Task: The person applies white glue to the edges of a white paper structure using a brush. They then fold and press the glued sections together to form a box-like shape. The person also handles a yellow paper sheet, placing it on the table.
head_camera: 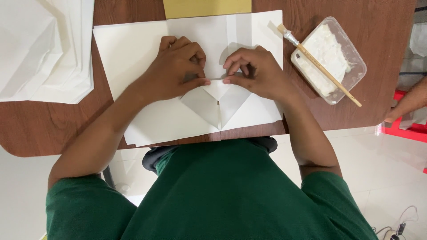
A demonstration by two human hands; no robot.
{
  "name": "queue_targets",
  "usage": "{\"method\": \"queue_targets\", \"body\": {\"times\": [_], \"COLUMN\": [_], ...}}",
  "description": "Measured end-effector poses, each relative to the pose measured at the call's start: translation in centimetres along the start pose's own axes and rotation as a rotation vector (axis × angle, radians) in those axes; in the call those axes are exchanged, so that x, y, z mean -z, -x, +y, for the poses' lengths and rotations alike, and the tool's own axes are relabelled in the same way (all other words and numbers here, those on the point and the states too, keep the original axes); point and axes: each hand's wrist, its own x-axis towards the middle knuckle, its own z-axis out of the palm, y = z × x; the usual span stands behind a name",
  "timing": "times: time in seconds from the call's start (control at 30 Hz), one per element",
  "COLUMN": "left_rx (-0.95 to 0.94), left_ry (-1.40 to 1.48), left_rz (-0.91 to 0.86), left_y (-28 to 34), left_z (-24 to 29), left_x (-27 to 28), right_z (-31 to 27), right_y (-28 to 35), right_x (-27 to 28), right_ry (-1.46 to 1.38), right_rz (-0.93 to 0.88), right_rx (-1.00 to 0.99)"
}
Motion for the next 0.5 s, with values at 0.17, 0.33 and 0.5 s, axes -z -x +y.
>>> {"method": "queue_targets", "body": {"times": [0.17,0.33,0.5], "left_rx": [-0.010,0.049,0.055], "left_ry": [0.072,0.065,0.029], "left_rz": [-0.138,-0.095,-0.043], "left_y": [0.1,0.1,0.1], "left_z": [-0.8,0.1,0.9], "left_x": [1.0,0.9,0.3], "right_z": [-0.5,-0.1,0.1], "right_y": [-0.2,0.5,0.6], "right_x": [1.1,0.1,-0.9], "right_ry": [-0.078,0.125,0.259], "right_rz": [-0.140,-0.057,-0.014], "right_rx": [0.029,-0.017,0.101]}}
